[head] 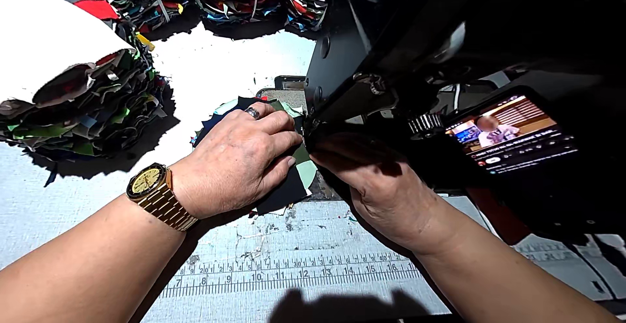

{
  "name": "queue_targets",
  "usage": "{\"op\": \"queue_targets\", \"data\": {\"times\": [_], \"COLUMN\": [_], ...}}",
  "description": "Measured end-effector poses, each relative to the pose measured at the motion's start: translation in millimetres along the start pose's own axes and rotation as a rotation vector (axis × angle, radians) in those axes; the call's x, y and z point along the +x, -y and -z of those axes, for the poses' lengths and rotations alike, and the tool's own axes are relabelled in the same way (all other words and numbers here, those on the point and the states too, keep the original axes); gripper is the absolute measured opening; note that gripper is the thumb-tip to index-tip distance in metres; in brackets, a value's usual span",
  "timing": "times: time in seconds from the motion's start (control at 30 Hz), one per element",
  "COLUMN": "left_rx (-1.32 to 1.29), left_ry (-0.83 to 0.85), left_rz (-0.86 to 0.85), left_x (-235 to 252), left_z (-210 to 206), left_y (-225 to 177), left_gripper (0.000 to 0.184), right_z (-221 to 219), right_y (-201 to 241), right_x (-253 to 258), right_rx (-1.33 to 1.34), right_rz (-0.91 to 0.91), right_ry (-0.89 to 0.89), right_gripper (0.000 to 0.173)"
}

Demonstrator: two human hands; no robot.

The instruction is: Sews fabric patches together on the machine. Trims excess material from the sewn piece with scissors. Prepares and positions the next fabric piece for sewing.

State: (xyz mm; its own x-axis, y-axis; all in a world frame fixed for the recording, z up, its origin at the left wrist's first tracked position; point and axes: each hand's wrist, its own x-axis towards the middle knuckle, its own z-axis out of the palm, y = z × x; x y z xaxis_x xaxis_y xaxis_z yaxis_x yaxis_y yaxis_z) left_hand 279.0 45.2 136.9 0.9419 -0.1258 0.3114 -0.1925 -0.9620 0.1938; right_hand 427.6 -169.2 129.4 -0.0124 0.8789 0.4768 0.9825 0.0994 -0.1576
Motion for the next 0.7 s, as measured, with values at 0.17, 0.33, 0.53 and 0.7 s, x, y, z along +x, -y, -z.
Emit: {"op": "queue_targets", "data": {"times": [0.17,0.33,0.53,0.7], "left_rx": [0.021,-0.124,-0.092,-0.13], "left_ry": [-0.076,-0.015,-0.031,-0.091], "left_rz": [-0.087,-0.117,-0.101,-0.182], "left_x": [-3,-3,-2,-3], "left_z": [2,2,-1,6], "left_y": [-3,6,10,5], "left_gripper": [0.041,0.037,0.036,0.029], "right_z": [-1,0,0,1], "right_y": [-1,-2,-4,0], "right_x": [0,0,-2,-2], "right_rx": [-0.013,-0.015,-0.05,0.037], "right_rz": [0.004,0.002,-0.019,0.076], "right_ry": [0.0,0.015,-0.007,-0.037], "right_gripper": [0.03,0.031,0.034,0.029]}}
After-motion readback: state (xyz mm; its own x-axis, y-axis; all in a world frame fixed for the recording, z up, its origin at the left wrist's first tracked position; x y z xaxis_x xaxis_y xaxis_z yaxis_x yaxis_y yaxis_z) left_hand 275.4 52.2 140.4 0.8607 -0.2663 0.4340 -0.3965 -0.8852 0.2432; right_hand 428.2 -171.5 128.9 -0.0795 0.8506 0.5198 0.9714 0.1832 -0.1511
